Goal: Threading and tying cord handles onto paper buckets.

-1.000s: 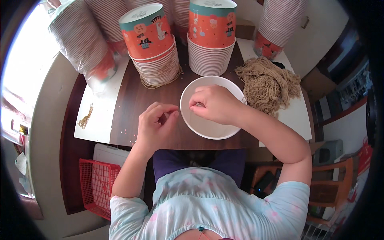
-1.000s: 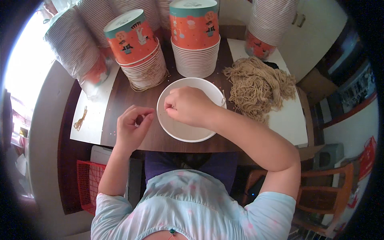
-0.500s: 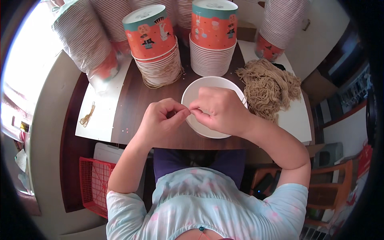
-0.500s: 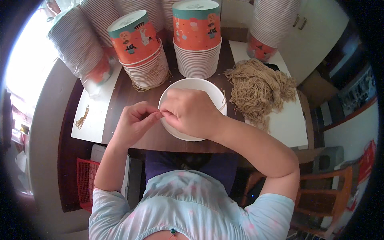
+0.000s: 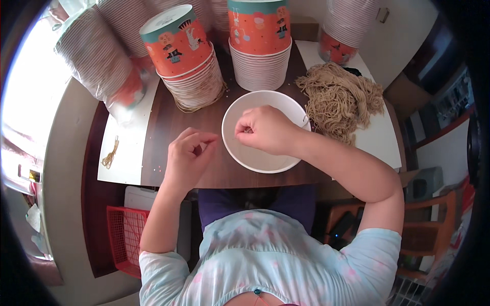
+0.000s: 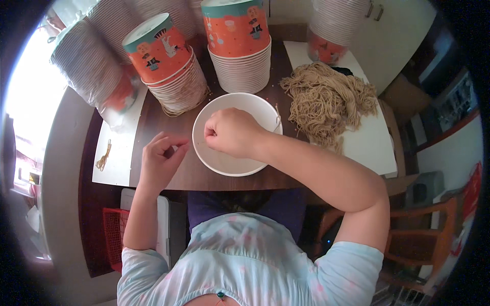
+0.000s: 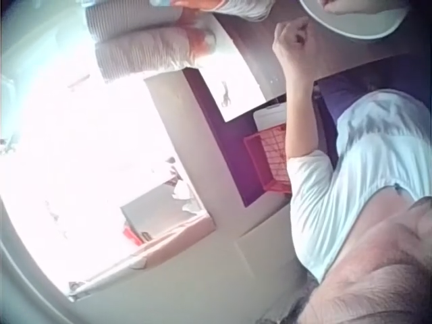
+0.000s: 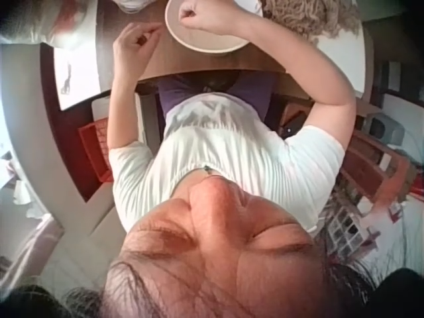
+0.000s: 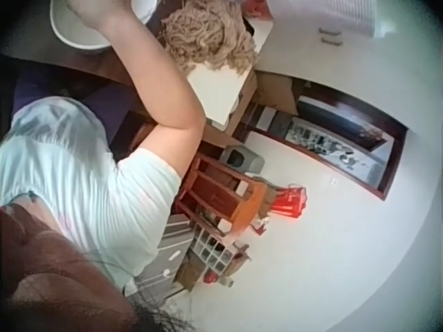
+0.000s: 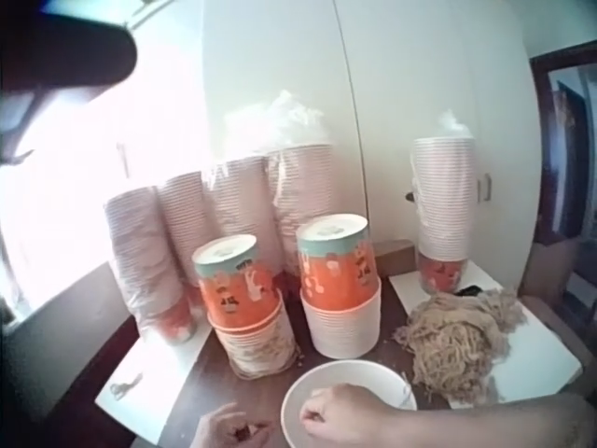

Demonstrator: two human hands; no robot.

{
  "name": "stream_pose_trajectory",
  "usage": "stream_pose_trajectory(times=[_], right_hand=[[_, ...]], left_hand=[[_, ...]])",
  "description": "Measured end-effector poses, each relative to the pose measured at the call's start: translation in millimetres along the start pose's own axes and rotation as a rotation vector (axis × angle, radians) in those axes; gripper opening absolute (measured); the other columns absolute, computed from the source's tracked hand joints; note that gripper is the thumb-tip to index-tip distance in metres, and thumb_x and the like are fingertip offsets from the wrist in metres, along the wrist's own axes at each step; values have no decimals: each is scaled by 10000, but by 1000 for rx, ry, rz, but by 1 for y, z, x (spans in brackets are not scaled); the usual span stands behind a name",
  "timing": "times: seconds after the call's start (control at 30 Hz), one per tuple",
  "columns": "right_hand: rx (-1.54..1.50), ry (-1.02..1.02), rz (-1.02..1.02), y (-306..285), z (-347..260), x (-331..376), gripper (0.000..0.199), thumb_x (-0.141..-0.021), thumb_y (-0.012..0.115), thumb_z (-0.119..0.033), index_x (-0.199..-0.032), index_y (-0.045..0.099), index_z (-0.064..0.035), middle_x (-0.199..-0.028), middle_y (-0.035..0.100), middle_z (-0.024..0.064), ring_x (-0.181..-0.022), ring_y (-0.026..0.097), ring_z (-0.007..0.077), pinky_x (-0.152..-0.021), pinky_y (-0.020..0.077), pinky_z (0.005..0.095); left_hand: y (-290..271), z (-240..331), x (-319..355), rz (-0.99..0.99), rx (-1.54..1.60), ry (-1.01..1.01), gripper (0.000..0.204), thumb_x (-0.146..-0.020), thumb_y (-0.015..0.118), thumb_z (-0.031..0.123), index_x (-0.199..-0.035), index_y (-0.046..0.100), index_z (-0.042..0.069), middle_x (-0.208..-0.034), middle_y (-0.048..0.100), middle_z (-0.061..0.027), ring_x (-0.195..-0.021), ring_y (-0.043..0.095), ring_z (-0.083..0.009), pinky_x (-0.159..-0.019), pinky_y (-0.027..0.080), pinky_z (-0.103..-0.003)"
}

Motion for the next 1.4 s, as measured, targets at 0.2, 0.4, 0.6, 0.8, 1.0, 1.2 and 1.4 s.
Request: stream_pose_trajectory(times=[0.2,0.4,0.6,0.8,1.0,1.2,1.4], right_hand=[[64,-5,-15,6,3,-8,125,-750,617,-137,-792,680,-38,-797,645,92,-712,618,267,-654,483,374],[45,-2,-28,10,0,-9,130,-759,613,-136,-803,685,-37,-805,649,93,-730,622,267,-665,486,371],[45,-59,-23,13,-8,-12,136,-764,614,-135,-812,690,-33,-818,655,95,-743,630,265,-680,494,375],[8,-10,-28,15,-4,-11,125,-754,623,-117,-819,707,-51,-824,657,102,-754,632,269,-693,500,361],[-151,86,-36,13,6,-6,377,-788,659,-181,-1119,616,-5,-885,652,129,-832,646,252,-747,502,343],[225,46,-201,-1,-43,32,672,-703,762,-380,-1216,538,-8,-911,623,138,-843,630,296,-771,494,372],[404,-128,-225,8,-50,34,281,-724,734,-252,-863,637,-29,-835,627,117,-795,618,307,-708,486,401]], left_hand=[[12,-3,0,-18,50,-7,155,-793,662,14,-943,701,6,-804,614,-62,-550,502,-83,-516,409,-232],[16,-5,1,-24,70,-5,152,-790,664,10,-937,691,-15,-811,619,-67,-551,521,-88,-517,420,-234],[17,2,0,-7,50,39,144,-776,666,-1,-917,687,-19,-793,623,-97,-565,560,-131,-527,444,-253],[20,10,2,55,-32,137,61,-759,674,17,-807,662,-19,-731,606,-119,-580,585,-203,-535,464,-287],[25,-23,10,153,242,-26,16,-779,642,-2,-776,628,-10,-692,577,-34,-571,529,-91,-512,421,-242],[26,-72,44,58,981,-283,107,-875,536,50,-810,618,28,-831,605,-19,-723,515,-57,-638,393,-177],[14,-18,39,-48,1172,-140,71,-937,494,82,-926,551,41,-959,629,-106,-741,542,-75,-667,456,-205]])
Point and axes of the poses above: each hand's wrist, its own x-axis away from the middle knuckle, its own y-axis out of the palm, z = x × y, the point moved 9 cm from there along -x, towards the middle knuckle
